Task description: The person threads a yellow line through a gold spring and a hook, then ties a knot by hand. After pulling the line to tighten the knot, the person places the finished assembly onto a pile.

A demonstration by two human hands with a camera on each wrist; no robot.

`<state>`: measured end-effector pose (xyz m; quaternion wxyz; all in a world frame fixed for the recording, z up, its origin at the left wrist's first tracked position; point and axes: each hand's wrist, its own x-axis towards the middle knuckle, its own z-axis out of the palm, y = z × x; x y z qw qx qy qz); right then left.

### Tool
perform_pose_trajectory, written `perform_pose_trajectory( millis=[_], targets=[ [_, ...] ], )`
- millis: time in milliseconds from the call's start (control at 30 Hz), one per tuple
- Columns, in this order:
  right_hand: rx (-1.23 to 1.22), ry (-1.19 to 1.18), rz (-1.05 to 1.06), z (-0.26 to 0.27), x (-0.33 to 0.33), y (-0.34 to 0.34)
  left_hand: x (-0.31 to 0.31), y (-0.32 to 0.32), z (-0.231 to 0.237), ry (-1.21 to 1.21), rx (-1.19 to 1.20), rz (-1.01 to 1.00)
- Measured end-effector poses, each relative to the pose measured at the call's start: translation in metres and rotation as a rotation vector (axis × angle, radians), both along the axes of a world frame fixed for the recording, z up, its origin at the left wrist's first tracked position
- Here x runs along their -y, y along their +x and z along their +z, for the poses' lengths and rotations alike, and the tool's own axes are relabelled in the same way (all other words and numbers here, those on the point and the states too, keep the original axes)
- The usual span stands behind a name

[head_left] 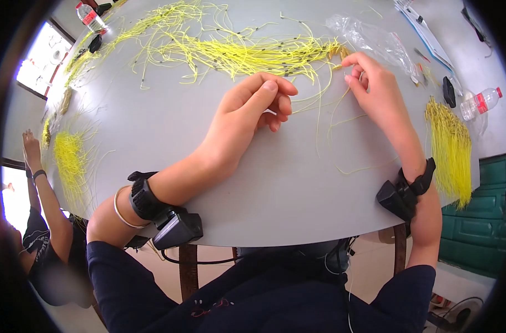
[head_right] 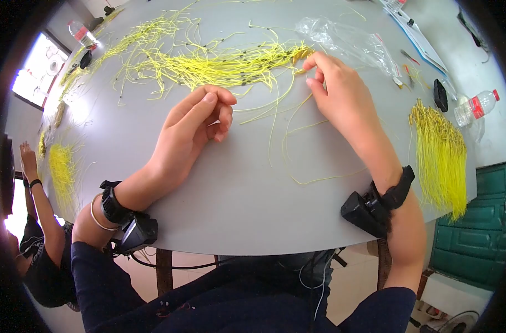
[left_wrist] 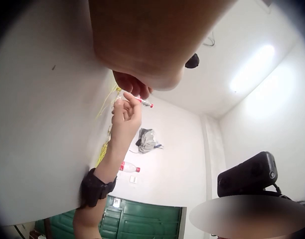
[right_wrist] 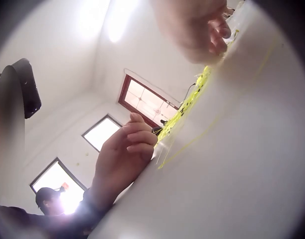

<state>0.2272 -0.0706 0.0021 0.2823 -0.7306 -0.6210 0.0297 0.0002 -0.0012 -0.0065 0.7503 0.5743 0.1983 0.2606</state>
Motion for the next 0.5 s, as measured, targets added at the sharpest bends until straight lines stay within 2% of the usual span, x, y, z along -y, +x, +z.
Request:
perform_pose_trajectory(
  millis=[67,133,167,233,300,367,433,500],
  targets=[
    [-0.062,0.042,0.03,0.01,0.004,-0.014,0.001,0.001,0.0,0.036,-0.022,0.01],
    [-0.646,0.023,0.25,0.021,0.011,-0.033,0.003,0.002,0.0,0.07,-0.044,0.021],
    [-0.646,0.02,0.252,0.02,0.013,-0.041,0.005,0.003,0.0,0.144,-0.066,0.017],
    [-0.95,0.025,0.33,0.018,0.016,-0.052,0.006,0.003,-0.001,0.217,-0.089,0.011],
    [-0.938,0.052,0.375,0.007,0.015,-0.052,0.006,0.002,-0.003,0.312,-0.126,-0.1],
    [-0.926,0.077,0.423,0.002,0.015,-0.051,0.006,0.002,-0.004,0.309,-0.117,-0.116],
    [-0.675,0.025,0.438,0.001,0.013,-0.047,0.005,0.0,-0.003,0.305,-0.107,-0.132],
    [-0.754,0.013,0.431,0.001,0.011,-0.046,0.002,-0.001,0.0,0.224,-0.163,-0.188]
  ],
)
